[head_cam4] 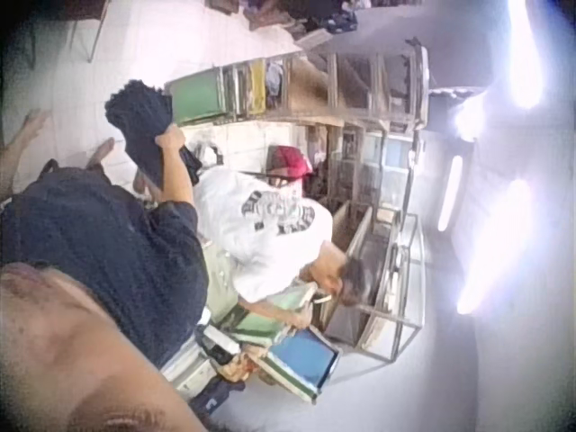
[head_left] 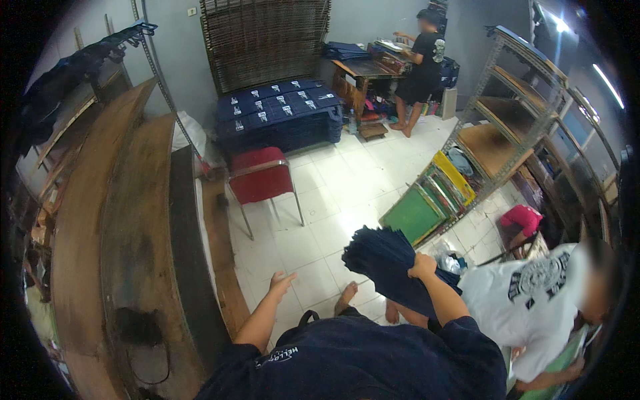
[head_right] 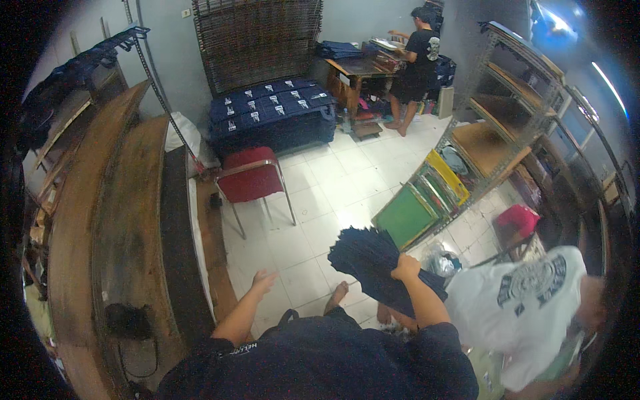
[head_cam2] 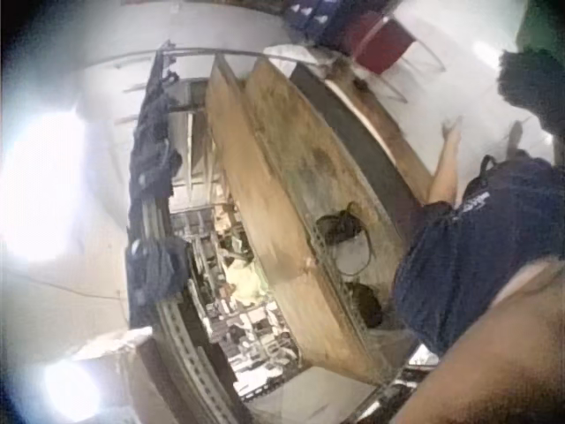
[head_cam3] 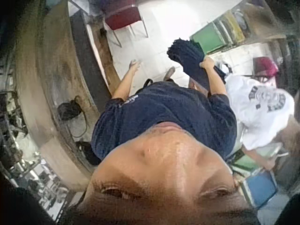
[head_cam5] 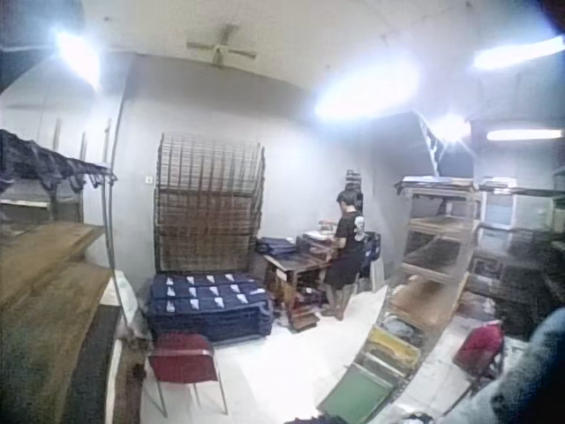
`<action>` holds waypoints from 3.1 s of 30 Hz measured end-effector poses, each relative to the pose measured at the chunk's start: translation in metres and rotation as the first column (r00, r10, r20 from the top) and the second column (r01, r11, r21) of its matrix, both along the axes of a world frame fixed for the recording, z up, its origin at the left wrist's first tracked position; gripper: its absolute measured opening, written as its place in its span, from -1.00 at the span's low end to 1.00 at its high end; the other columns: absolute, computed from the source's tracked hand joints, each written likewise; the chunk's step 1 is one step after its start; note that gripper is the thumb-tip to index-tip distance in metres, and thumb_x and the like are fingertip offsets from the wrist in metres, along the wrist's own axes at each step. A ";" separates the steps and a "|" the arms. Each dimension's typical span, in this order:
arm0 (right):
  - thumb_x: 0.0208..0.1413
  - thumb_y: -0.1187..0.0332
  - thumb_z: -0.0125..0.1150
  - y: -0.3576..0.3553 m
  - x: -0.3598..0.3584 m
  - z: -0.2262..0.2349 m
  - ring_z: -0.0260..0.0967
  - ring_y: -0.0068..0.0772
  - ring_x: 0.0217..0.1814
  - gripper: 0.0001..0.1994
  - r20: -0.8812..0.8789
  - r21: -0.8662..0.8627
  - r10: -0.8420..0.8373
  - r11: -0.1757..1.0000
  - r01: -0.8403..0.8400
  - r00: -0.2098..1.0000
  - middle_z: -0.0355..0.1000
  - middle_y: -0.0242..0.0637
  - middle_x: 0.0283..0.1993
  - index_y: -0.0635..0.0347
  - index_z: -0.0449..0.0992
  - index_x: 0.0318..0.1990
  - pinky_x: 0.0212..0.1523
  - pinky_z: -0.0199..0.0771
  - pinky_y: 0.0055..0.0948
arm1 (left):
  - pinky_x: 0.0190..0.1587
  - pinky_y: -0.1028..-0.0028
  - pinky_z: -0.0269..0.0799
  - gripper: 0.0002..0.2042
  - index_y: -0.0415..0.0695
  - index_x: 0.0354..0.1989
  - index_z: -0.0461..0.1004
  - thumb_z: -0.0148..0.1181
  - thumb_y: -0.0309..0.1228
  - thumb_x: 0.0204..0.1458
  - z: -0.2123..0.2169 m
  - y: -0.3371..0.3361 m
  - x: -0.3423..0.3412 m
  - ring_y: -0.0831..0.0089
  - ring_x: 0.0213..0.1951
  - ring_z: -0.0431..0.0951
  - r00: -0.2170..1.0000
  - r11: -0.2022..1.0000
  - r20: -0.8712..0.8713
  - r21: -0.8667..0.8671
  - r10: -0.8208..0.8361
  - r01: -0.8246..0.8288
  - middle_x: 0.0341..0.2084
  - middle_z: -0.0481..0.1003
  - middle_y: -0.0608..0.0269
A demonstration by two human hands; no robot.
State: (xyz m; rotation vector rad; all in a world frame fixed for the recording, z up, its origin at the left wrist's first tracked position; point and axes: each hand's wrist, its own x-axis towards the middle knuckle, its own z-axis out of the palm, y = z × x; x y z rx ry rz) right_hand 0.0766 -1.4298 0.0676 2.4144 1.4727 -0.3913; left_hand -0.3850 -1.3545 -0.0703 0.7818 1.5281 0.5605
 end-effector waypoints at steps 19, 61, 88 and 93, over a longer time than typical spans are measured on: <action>-0.51 0.20 0.47 0.476 0.176 0.059 0.48 0.00 -0.19 -0.38 0.087 0.139 0.294 0.942 -0.304 0.952 0.50 -0.11 -0.29 0.10 0.39 -0.14 -0.18 0.47 -0.10 | 0.19 0.30 0.20 -0.24 -0.17 0.16 0.24 0.41 -0.08 -0.21 0.094 0.405 0.180 0.18 0.13 0.32 0.872 0.831 0.020 0.314 -0.490 0.460 0.07 0.34 -0.02; -0.49 0.31 0.54 1.601 0.533 0.227 0.35 -0.25 0.09 -0.18 -0.565 -0.119 0.517 0.720 -0.683 0.643 0.45 -0.05 0.00 0.38 0.36 0.09 0.15 0.28 -0.37 | 0.13 0.19 0.25 -0.71 -0.15 -0.16 0.41 0.22 -0.38 -0.08 0.122 1.280 0.849 0.22 -0.06 0.43 0.178 0.880 0.902 -0.314 0.394 -0.355 -0.17 0.44 0.14; 0.09 0.13 0.11 1.059 0.714 -0.078 0.38 -0.13 0.05 -0.49 -0.676 -0.550 -0.735 0.457 0.699 -0.052 0.42 -0.06 -0.03 0.28 0.32 0.13 0.08 0.37 -0.16 | 0.02 0.08 0.29 -0.17 0.05 0.13 0.06 0.45 -0.35 -0.39 0.050 1.545 0.947 0.26 0.05 0.35 0.305 0.524 0.473 -0.450 0.827 -0.723 0.09 0.29 0.29; 0.11 0.13 0.09 1.079 0.732 -0.075 0.40 -0.14 0.01 -0.50 -0.803 -0.375 -0.594 0.451 0.810 -0.042 0.45 -0.04 -0.09 0.25 0.32 0.13 0.02 0.40 -0.19 | 0.05 0.07 0.26 -0.01 0.03 0.20 -0.14 0.47 -0.26 -0.40 0.098 1.553 0.967 0.17 0.10 0.29 0.275 0.403 0.310 -0.504 0.910 -0.764 0.17 0.18 0.22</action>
